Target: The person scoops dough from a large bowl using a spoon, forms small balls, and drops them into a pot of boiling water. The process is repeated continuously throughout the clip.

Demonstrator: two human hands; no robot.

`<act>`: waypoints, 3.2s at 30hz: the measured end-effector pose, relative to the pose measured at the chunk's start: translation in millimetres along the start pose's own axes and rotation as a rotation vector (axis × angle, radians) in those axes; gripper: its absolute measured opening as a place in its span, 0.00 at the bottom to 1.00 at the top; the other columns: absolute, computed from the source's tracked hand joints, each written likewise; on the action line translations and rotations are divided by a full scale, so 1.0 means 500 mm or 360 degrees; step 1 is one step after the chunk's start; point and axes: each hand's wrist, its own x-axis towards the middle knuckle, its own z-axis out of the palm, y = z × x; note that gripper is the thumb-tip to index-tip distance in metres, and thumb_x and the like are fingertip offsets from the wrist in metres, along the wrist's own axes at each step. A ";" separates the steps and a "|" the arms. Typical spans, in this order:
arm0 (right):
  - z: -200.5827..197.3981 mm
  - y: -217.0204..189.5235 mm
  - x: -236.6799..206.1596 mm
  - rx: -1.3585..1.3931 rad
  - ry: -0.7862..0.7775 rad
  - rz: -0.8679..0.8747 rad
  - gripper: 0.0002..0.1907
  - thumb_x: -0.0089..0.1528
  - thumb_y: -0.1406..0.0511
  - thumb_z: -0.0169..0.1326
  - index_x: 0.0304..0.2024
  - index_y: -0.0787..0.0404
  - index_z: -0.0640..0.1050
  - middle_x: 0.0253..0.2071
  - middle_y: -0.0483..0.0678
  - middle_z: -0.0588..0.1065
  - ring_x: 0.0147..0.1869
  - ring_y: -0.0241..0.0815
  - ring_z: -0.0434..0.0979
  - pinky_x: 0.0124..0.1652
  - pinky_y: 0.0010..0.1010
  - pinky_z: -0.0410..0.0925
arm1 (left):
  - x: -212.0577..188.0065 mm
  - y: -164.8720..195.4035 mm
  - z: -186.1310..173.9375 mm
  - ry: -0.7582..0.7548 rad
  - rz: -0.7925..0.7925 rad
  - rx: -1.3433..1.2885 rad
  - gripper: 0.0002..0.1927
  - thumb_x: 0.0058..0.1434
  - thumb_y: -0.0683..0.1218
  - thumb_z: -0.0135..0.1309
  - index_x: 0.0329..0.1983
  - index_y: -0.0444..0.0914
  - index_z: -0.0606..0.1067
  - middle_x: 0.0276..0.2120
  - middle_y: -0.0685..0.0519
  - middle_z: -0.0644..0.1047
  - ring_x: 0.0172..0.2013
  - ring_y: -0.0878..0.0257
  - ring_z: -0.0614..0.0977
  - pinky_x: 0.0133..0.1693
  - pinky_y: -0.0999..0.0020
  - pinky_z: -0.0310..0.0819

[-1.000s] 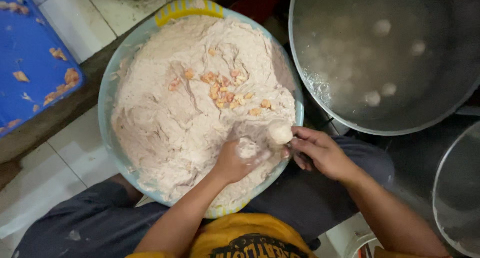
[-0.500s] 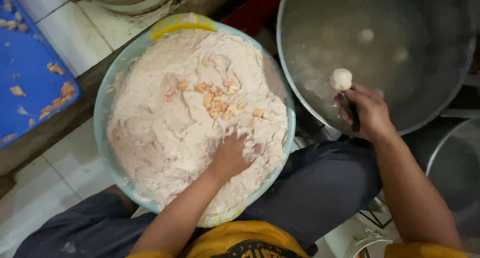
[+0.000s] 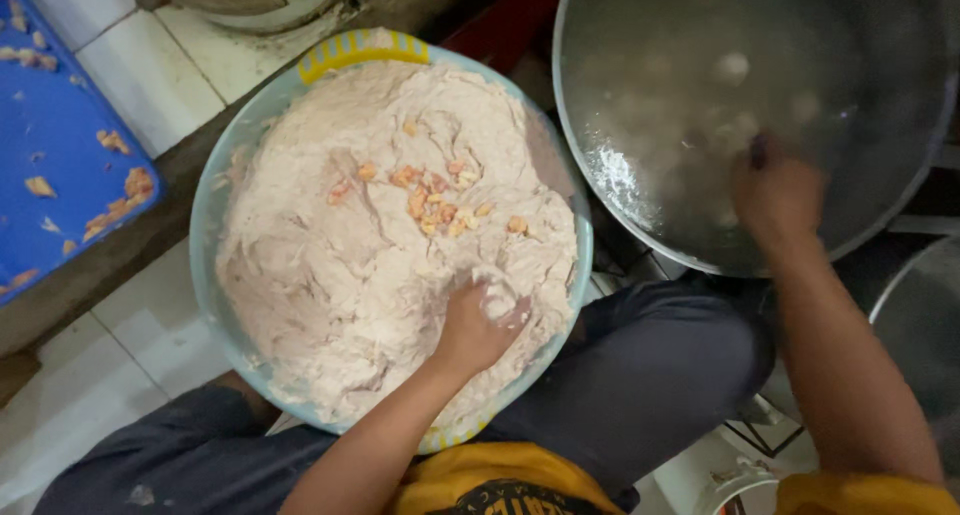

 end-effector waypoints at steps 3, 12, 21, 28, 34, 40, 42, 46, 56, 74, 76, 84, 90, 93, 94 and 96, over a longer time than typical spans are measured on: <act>-0.026 -0.020 -0.051 0.0701 -0.0028 0.0234 0.15 0.73 0.64 0.49 0.58 0.66 0.76 0.39 0.56 0.78 0.39 0.45 0.79 0.38 0.40 0.70 | 0.009 0.023 -0.011 0.0008 -0.0025 -0.0193 0.10 0.55 0.46 0.66 0.34 0.36 0.79 0.31 0.42 0.82 0.34 0.45 0.83 0.39 0.56 0.77; -0.039 -0.217 -0.261 0.1462 -0.1269 0.0178 0.30 0.64 0.62 0.52 0.69 0.54 0.66 0.28 0.43 0.76 0.29 0.34 0.75 0.32 0.28 0.72 | 0.012 0.063 0.004 0.0062 0.0094 -0.0354 0.11 0.57 0.45 0.65 0.40 0.37 0.78 0.31 0.45 0.82 0.33 0.49 0.86 0.34 0.61 0.78; -0.014 -0.236 -0.282 0.1580 -0.1577 0.0227 0.31 0.66 0.61 0.51 0.73 0.50 0.65 0.23 0.45 0.72 0.24 0.31 0.68 0.25 0.24 0.66 | 0.011 0.073 0.012 -0.0204 -0.0313 -0.0108 0.08 0.47 0.44 0.66 0.29 0.36 0.81 0.27 0.40 0.81 0.31 0.45 0.86 0.33 0.57 0.79; 0.020 -0.211 -0.255 0.2047 -0.1726 0.0430 0.22 0.67 0.59 0.49 0.63 0.57 0.72 0.29 0.40 0.76 0.21 0.28 0.68 0.20 0.21 0.61 | -0.006 0.049 0.015 -0.0135 0.0112 0.0469 0.23 0.40 0.52 0.69 0.38 0.37 0.80 0.31 0.40 0.81 0.35 0.36 0.81 0.34 0.48 0.75; 0.008 -0.107 -0.119 0.1929 -0.0909 0.0680 0.14 0.69 0.65 0.47 0.53 0.66 0.76 0.31 0.44 0.75 0.23 0.34 0.65 0.22 0.27 0.59 | -0.005 -0.012 -0.032 -0.0619 -0.0080 0.0033 0.20 0.55 0.56 0.63 0.44 0.38 0.77 0.36 0.42 0.82 0.40 0.43 0.84 0.44 0.56 0.78; 0.021 -0.024 -0.037 0.0805 -0.0428 0.0397 0.27 0.66 0.66 0.52 0.69 0.59 0.71 0.48 0.59 0.80 0.44 0.49 0.81 0.43 0.38 0.71 | -0.004 -0.014 0.016 -0.0529 0.0919 0.0556 0.13 0.60 0.55 0.55 0.40 0.43 0.79 0.43 0.42 0.81 0.42 0.39 0.83 0.53 0.42 0.71; 0.020 -0.021 -0.034 0.0565 -0.0246 0.0206 0.28 0.64 0.67 0.55 0.68 0.62 0.73 0.53 0.64 0.79 0.54 0.56 0.80 0.50 0.43 0.71 | -0.013 -0.007 0.024 -0.0711 0.0627 0.0551 0.14 0.63 0.56 0.54 0.40 0.42 0.81 0.46 0.31 0.78 0.37 0.38 0.81 0.50 0.49 0.74; 0.013 -0.001 -0.055 0.0593 -0.0177 0.0270 0.27 0.68 0.65 0.56 0.70 0.62 0.72 0.53 0.64 0.78 0.54 0.57 0.81 0.52 0.43 0.71 | -0.001 -0.001 0.015 -0.0661 0.0226 0.0024 0.15 0.64 0.55 0.55 0.38 0.39 0.79 0.35 0.41 0.80 0.36 0.43 0.81 0.49 0.54 0.74; -0.024 -0.092 -0.178 0.1497 -0.0688 0.0416 0.16 0.68 0.64 0.51 0.58 0.60 0.72 0.45 0.49 0.78 0.41 0.35 0.77 0.40 0.28 0.71 | 0.030 0.042 0.002 -0.0074 -0.0236 -0.0666 0.11 0.57 0.45 0.66 0.36 0.36 0.76 0.30 0.53 0.79 0.32 0.66 0.80 0.38 0.67 0.77; -0.021 -0.239 -0.283 0.1741 -0.1434 0.0172 0.28 0.67 0.64 0.52 0.71 0.57 0.68 0.37 0.47 0.75 0.33 0.32 0.71 0.32 0.24 0.67 | 0.015 0.038 0.025 -0.0057 -0.0039 0.0057 0.13 0.48 0.49 0.67 0.27 0.36 0.77 0.26 0.40 0.79 0.31 0.40 0.82 0.34 0.50 0.76; -0.002 -0.233 -0.277 0.1915 -0.1607 0.0347 0.28 0.67 0.64 0.51 0.70 0.56 0.69 0.32 0.44 0.75 0.29 0.29 0.68 0.28 0.22 0.65 | 0.018 0.017 0.028 -0.0095 0.0138 0.0191 0.13 0.45 0.49 0.67 0.27 0.36 0.78 0.26 0.40 0.79 0.31 0.39 0.81 0.34 0.48 0.74; 0.005 -0.157 -0.117 0.1840 -0.0958 0.0484 0.23 0.68 0.63 0.48 0.66 0.56 0.72 0.34 0.45 0.78 0.28 0.29 0.72 0.27 0.21 0.66 | 0.002 -0.038 0.001 -0.0448 -0.0203 0.0160 0.16 0.52 0.53 0.68 0.29 0.36 0.79 0.27 0.40 0.79 0.32 0.42 0.82 0.38 0.52 0.77; 0.048 -0.105 0.011 0.0718 -0.0210 -0.0023 0.26 0.65 0.66 0.56 0.66 0.65 0.73 0.44 0.61 0.78 0.46 0.55 0.80 0.43 0.41 0.70 | 0.003 -0.014 0.005 -0.0461 0.0664 0.0044 0.05 0.62 0.46 0.60 0.35 0.40 0.83 0.26 0.48 0.81 0.31 0.47 0.82 0.48 0.49 0.75; 0.040 -0.103 0.025 0.0420 -0.0115 -0.0042 0.26 0.60 0.68 0.59 0.62 0.65 0.76 0.49 0.67 0.76 0.50 0.66 0.78 0.45 0.49 0.70 | 0.005 0.010 0.015 -0.0264 0.0289 -0.0116 0.07 0.59 0.47 0.64 0.31 0.39 0.81 0.31 0.42 0.81 0.35 0.42 0.81 0.40 0.55 0.75; 0.040 -0.097 0.023 0.0428 -0.0072 -0.0041 0.25 0.63 0.67 0.58 0.63 0.66 0.75 0.48 0.66 0.76 0.49 0.62 0.79 0.45 0.47 0.71 | 0.009 0.015 0.014 -0.0252 0.0181 -0.0175 0.08 0.58 0.48 0.65 0.33 0.38 0.80 0.31 0.43 0.81 0.34 0.44 0.82 0.39 0.56 0.76; 0.021 -0.100 0.013 0.0448 0.0002 -0.0036 0.22 0.69 0.67 0.56 0.65 0.68 0.74 0.47 0.63 0.77 0.47 0.56 0.80 0.45 0.43 0.72 | 0.016 0.025 0.009 -0.0231 -0.0044 -0.0295 0.12 0.55 0.48 0.67 0.35 0.37 0.78 0.31 0.43 0.81 0.33 0.48 0.83 0.38 0.60 0.77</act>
